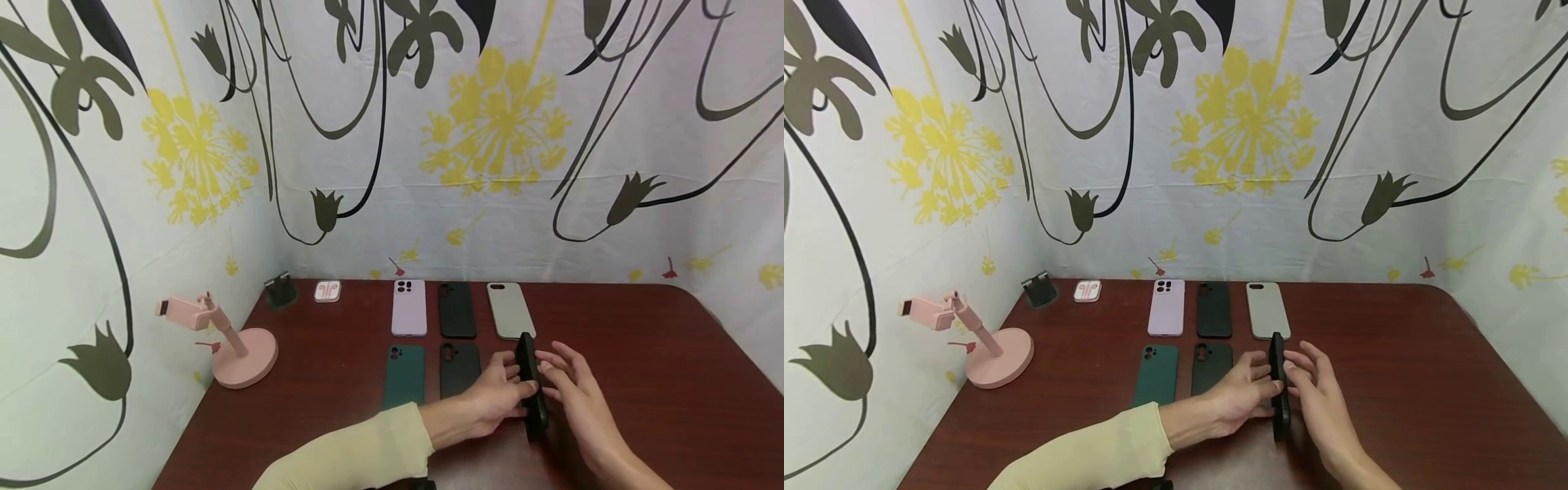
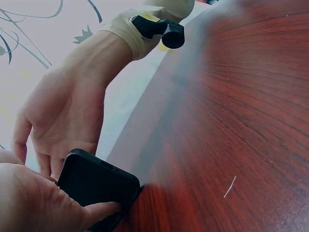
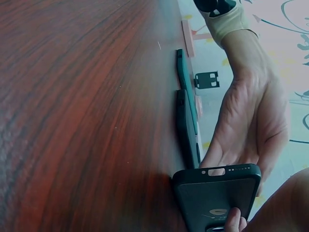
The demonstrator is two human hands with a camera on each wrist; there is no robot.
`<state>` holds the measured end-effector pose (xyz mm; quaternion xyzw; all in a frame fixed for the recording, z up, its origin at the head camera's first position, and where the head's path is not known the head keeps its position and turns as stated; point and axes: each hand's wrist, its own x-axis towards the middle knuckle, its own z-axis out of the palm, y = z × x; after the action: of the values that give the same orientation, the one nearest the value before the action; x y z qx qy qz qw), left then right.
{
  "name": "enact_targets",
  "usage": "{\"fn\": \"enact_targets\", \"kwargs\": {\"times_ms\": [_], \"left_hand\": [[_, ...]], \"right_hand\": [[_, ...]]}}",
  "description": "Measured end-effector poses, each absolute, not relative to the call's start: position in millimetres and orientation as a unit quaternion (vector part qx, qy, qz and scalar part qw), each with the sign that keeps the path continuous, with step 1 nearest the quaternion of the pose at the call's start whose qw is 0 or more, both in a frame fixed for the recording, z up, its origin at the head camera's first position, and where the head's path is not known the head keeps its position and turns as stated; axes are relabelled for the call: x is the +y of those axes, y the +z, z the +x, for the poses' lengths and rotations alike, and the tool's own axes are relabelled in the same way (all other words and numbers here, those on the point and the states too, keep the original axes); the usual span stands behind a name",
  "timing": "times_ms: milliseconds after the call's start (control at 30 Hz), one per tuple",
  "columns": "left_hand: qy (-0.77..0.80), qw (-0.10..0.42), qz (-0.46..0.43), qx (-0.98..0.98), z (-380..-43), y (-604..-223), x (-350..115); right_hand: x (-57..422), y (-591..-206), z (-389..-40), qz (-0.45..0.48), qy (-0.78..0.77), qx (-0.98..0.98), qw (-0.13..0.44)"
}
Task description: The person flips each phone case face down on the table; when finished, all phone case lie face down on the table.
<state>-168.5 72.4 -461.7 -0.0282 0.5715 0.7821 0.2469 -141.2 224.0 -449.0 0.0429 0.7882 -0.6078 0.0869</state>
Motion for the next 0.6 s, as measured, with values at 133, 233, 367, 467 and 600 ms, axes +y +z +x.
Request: {"fn": "enact_targets", "kwargs": {"times_ms": [133, 233, 367, 467, 600], "left_hand": [[0.777, 0.227, -0.02, 0.586, -169, -459, 69], [0.776, 0.221, -0.008, 0.59, -170, -458, 66], [0.776, 0.217, 0.003, 0.592, -171, -456, 61], [0.775, 0.211, 0.008, 0.595, -172, -455, 59], [0.778, 0.207, 0.011, 0.593, -172, -455, 55]], "right_hand": [[222, -450, -140, 0.046, -0.612, 0.785, 0.087], [221, -452, -141, 0.053, -0.614, 0.782, 0.091], [220, -455, -142, 0.055, -0.616, 0.78, 0.092], [220, -458, -143, 0.05, -0.621, 0.777, 0.09], [219, -462, -146, 0.055, -0.626, 0.772, 0.102]]}}
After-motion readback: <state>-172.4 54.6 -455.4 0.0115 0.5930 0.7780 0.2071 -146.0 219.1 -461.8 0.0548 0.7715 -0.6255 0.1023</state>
